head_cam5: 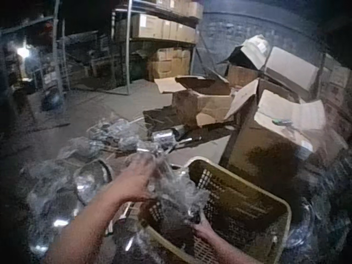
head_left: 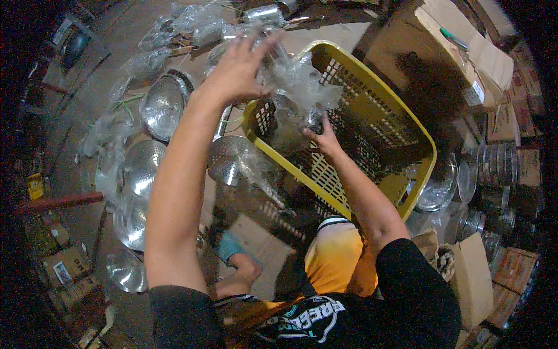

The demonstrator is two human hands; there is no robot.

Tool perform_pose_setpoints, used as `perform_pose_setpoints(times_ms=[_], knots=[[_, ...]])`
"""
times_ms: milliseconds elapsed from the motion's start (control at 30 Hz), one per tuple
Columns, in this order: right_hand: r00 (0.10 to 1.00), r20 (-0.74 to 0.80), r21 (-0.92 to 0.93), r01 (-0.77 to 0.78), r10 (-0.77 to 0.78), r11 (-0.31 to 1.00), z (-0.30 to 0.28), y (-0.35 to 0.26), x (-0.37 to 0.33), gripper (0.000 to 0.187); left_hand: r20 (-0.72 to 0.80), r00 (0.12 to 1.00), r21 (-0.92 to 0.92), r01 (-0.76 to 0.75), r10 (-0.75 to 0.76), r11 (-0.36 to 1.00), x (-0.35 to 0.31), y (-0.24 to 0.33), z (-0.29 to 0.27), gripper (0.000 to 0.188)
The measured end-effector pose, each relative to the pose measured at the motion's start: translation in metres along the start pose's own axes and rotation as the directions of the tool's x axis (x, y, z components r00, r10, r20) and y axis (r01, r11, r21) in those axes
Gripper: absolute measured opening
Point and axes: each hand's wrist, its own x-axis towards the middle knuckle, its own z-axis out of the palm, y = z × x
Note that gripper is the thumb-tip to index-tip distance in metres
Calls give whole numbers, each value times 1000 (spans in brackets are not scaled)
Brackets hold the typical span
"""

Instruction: The person writes on a yellow crate with a red marker, then picks up multiple metal skimmers and ladles from the floor and places them into the crate. The items are handled one by one and in small groups.

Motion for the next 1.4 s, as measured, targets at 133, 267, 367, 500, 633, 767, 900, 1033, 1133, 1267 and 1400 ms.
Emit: perform_pose_setpoints(times_ms=[133, 267, 367, 500, 633, 767, 900, 1033, 1133, 1267, 1400], knots=[[998, 46, 32, 49, -51, 998, -4, -9, -6, 121, 193, 979, 24, -69, 63, 997, 13, -8, 12, 84], [995, 65, -150, 87, -78, 985, -4, -10, -6, 127, 209, 975, 306, -134, 71, 943, 12, -12, 9, 52], [988, 49, -258, 156, -149, 954, -1, 0, 0, 124, 208, 938, 467, -345, 278, 814, 16, -8, 5, 58], [964, 50, -288, 263, -260, 921, -4, 14, 2, 120, 448, 893, 238, -82, -35, 968, -6, 6, -3, 41], [944, 73, -385, 325, -322, 864, 0, 12, -13, 116, 455, 890, 189, -74, -21, 979, -65, 11, -31, 34], [974, -38, -465, 182, -225, 866, 15, 0, -34, 117, 428, 904, 111, -58, 5, 992, -108, 18, -50, 42], [972, -80, -509, 151, -221, 847, 16, -4, -37, 119, 311, 948, 62, -89, 66, 994, -120, 16, -47, 36], [981, -67, -453, 135, -184, 881, 20, 13, -27, 118, 268, 959, 22, -98, 89, 995, -123, 7, -30, 34], [991, -23, -440, 107, -130, 892, 31, 40, -10, 115, 253, 958, 14, -139, 131, 990, -127, 1, -24, 34], [972, -92, -211, 192, -215, 959, 18, 76, 19, 123, 290, 950, 1, -122, 117, 992, -129, 13, -14, 36], [965, -32, -195, 249, -260, 949, -3, 78, 40, 111, 211, 975, -66, -58, 71, 996, -132, 28, -1, 40]])
